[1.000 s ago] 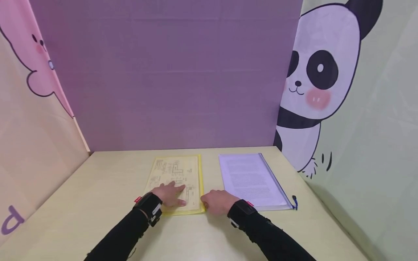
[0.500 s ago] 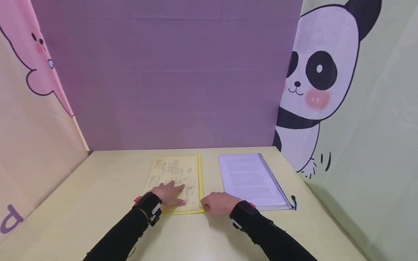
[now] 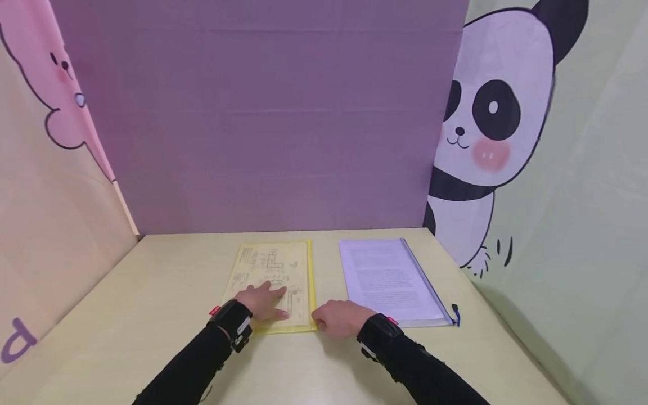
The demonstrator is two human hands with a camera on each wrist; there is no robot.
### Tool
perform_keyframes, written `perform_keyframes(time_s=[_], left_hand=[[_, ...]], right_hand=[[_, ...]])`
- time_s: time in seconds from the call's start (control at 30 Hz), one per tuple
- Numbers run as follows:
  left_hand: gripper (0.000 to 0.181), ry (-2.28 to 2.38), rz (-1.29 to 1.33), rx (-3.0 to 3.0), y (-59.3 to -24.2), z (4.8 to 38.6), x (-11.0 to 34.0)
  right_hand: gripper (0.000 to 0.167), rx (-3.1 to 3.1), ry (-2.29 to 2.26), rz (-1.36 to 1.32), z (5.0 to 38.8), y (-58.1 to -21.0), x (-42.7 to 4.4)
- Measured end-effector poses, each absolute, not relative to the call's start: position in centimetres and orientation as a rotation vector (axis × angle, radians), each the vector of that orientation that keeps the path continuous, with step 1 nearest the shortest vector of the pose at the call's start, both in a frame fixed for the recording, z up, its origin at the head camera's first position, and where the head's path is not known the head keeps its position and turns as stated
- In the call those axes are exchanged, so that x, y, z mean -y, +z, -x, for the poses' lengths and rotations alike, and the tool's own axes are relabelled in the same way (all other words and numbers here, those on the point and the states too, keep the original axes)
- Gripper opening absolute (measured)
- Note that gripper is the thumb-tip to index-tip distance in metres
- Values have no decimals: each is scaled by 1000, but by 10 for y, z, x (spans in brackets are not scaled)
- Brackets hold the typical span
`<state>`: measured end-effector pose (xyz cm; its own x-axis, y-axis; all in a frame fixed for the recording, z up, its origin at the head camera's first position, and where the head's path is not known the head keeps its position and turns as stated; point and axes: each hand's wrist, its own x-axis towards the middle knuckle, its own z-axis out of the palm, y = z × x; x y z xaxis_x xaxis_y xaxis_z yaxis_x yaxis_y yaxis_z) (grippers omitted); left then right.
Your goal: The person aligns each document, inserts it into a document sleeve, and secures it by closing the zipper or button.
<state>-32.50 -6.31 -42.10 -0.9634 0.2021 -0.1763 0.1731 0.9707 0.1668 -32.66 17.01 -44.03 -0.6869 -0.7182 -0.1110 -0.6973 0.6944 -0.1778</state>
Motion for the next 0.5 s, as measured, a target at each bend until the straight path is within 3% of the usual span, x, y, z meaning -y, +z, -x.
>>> perform_keyframes(time_s=[0.5], left_hand=[[70,252,-285,-2928,-432,333,63]], right_hand=[[24,-2836,-173,1076,321,-439,-169]])
